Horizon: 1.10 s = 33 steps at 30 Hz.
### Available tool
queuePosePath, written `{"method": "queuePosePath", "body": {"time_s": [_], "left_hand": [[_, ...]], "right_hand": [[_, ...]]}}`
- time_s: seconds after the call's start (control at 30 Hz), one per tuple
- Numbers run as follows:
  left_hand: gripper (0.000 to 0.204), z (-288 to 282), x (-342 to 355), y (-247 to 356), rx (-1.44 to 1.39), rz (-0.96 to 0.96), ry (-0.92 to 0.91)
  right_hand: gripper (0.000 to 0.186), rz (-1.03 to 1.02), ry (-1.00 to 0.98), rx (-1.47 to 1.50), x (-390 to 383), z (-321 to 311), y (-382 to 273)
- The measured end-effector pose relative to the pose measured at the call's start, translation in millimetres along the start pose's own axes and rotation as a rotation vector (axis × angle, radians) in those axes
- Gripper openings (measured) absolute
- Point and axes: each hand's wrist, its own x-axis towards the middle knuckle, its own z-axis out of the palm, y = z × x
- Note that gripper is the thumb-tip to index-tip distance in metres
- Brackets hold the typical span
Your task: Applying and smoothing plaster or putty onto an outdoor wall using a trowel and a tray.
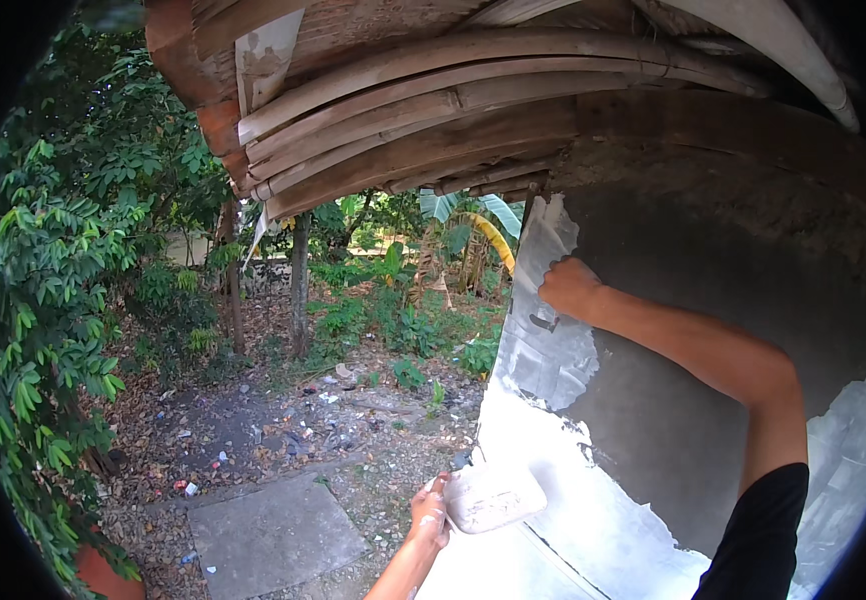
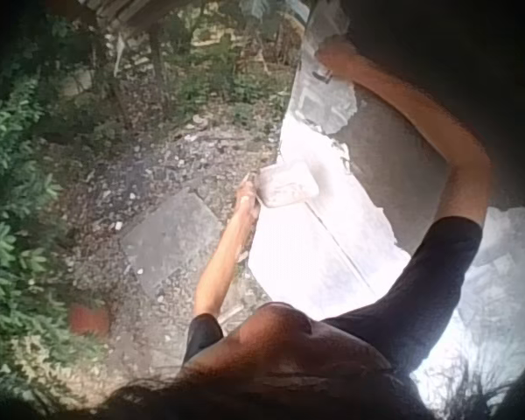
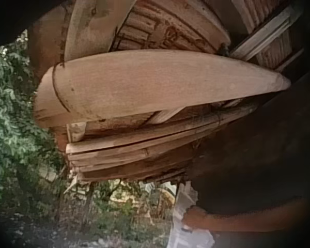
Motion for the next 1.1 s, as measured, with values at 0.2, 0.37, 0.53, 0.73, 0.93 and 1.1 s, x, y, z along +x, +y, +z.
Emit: {"method": "queuePosePath", "body": {"time_s": [0.2,0.37,0.53,0.73,0.93,1.1], "left_hand": [[0.019,-6,0,-6,-0.024,0.017,-0.017],[0.019,-14,1,-26,0.023,-0.049,0.038],[0.021,15,6,-41,0.115,-0.066,-0.064],[0.028,58,-13,-47,-0.055,-0.084,-0.171],[0.029,72,-28,-53,-0.057,-0.133,-0.203],[0.025,74,-44,-57,-0.078,-0.235,-0.201]], "right_hand": [[0.01,-0.009,0.211,0.078,106,59,-60],[0.018,0.012,0.035,-0.014,94,105,-76],[0.019,0.062,-0.098,-0.034,41,71,-63],[0.016,0.009,-0.231,-0.123,-57,19,-51],[0.015,0.032,-0.291,-0.117,-178,-22,-41],[0.022,0.058,-0.267,-0.123,-276,-40,-38]]}}
